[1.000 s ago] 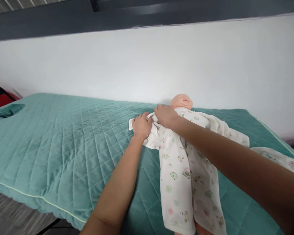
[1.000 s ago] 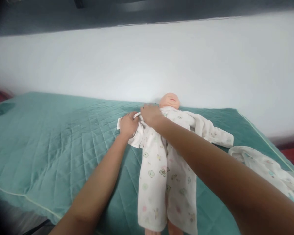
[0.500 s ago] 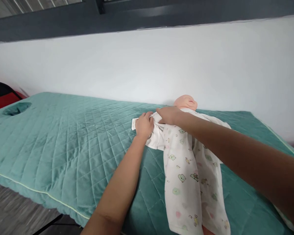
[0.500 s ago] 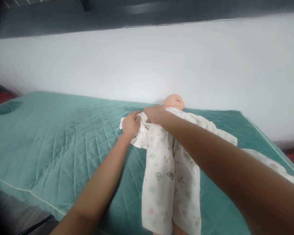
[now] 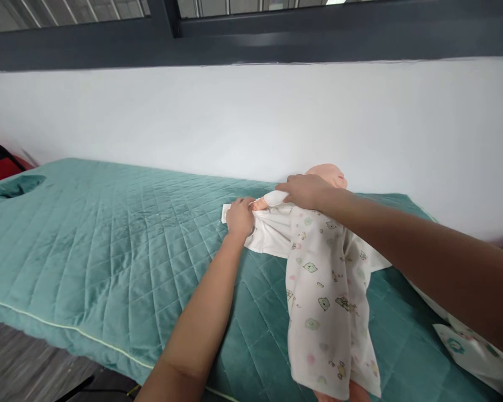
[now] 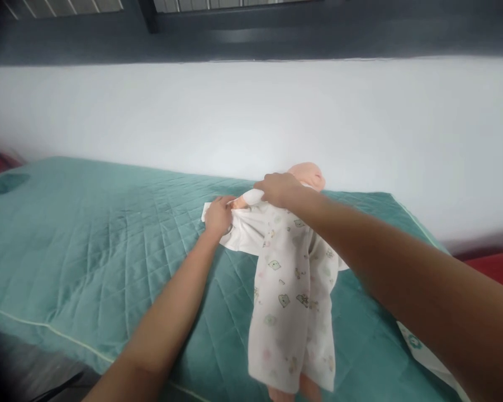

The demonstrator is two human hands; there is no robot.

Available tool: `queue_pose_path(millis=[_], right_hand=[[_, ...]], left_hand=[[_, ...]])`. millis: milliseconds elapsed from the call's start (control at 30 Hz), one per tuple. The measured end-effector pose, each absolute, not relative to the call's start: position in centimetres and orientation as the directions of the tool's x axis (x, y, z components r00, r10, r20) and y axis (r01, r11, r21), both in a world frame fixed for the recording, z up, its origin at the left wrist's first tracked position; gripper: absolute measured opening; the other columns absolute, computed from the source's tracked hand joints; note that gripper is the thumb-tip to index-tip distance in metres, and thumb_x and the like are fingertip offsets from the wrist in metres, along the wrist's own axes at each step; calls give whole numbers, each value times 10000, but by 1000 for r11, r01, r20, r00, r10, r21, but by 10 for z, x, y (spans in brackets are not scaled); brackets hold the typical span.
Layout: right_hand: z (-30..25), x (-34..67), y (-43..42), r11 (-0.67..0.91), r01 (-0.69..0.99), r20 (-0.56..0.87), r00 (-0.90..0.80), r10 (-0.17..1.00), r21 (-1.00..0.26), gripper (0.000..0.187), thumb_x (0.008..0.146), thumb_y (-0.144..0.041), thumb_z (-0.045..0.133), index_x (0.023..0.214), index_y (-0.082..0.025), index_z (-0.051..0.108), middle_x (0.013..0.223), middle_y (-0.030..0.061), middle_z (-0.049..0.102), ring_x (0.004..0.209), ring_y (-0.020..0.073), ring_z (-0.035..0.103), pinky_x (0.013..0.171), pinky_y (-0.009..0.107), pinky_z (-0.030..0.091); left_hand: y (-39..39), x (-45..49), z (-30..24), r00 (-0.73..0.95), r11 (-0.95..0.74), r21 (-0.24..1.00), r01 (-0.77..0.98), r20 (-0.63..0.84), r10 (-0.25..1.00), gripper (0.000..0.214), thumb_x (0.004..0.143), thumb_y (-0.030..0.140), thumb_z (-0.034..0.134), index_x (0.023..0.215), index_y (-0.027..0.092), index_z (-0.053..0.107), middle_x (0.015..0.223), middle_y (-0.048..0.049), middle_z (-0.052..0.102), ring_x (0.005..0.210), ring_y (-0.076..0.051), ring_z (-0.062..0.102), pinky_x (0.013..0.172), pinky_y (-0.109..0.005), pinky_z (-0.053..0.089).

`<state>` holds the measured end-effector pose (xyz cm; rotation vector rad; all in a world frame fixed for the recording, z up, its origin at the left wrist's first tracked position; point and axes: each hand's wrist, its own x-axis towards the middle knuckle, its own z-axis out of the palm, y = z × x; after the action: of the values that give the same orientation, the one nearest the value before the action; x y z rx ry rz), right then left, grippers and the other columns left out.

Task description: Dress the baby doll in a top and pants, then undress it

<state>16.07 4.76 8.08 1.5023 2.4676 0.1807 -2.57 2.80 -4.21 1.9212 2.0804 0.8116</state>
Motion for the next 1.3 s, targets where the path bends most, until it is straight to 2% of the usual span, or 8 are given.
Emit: queue_pose_path(millis=[333, 500, 667, 867, 1000, 1100, 1200, 1300], right_hand=[[73, 136, 43, 455, 867, -172, -426, 889, 204, 307, 971, -373, 520, 1245, -277, 619, 1142, 100, 680, 955, 269, 653, 748, 346, 445], [54, 127, 49, 498, 851, -111, -486, 867, 165, 329, 955, -325, 545, 1264, -237, 613, 1202, 122, 682, 1088, 294, 634, 820, 361, 474], [62, 167, 37, 500, 853, 141, -482, 865, -152, 369, 996, -282, 442, 1297, -205, 642, 1369, 92, 637, 1248, 267, 571, 1006, 383, 454], [32, 256, 9, 161, 843, 422, 85, 902, -513, 354, 963, -237, 414, 1188, -190, 684, 1272, 90, 693, 1132, 248, 636, 1011, 374, 462], [-14, 293, 2, 26, 912, 384, 146, 912, -410, 403, 963, -236, 435, 1304, -116, 615, 1320, 174, 656, 1220, 293, 582, 1028, 387, 417], [-32, 300, 0, 18, 957, 382, 99, 919, -291, 399, 994, -240, 368, 1283, -139, 623, 1239, 170, 692, 1167, 304, 598, 1031, 423, 383], [-32, 305, 1, -2, 982, 391, 77, 917, -190, 427, 979, -193, 327, 1292, -160, 617, 1178, 154, 716, 1125, 293, 617, 1029, 426, 368], [-25, 316, 4, -108, 957, 310, 193, 931, -270, 453, 954, -177, 331, 1289, -182, 636, 1123, 148, 736, 1076, 286, 647, 961, 397, 406]], left_hand=[[27, -13, -37, -78, -17, 278, 960, 328, 941, 325, 945, 130, 435, 1230, 220, 563, 1258, -126, 632, 1220, -300, 533, 988, -435, 415], [30, -10, -35, 50, -123, 183, 975, 361, 931, 344, 957, 244, 522, 1301, 222, 511, 1305, -130, 597, 1239, -300, 508, 1061, -445, 349], [33, -15, -39, 84, -139, 164, 977, 306, 948, 362, 946, 285, 555, 1298, 225, 496, 1291, -125, 597, 1205, -300, 542, 991, -426, 389], [37, -11, -45, 33, -86, 161, 983, 309, 950, 332, 927, 202, 522, 1259, 201, 531, 1267, -143, 620, 1203, -317, 552, 987, -443, 407], [30, -11, -46, 52, -136, 194, 972, 385, 921, 430, 911, 248, 567, 1336, 205, 521, 1339, -138, 605, 1280, -328, 516, 1135, -526, 312], [13, -2, -36, 167, -335, 269, 903, 498, 851, 410, 950, 323, 540, 1349, 231, 532, 1428, -100, 568, 1355, -273, 479, 1234, -491, 211], [-7, 22, -15, 180, -471, 446, 761, 552, 814, 341, 1017, 305, 390, 1293, 237, 576, 1380, -70, 610, 1307, -188, 534, 1174, -355, 360], [-16, 55, 11, 285, -574, 567, 591, 519, 806, 327, 1019, 319, 386, 1217, 235, 633, 1279, -52, 673, 1203, -169, 609, 1058, -294, 471]])
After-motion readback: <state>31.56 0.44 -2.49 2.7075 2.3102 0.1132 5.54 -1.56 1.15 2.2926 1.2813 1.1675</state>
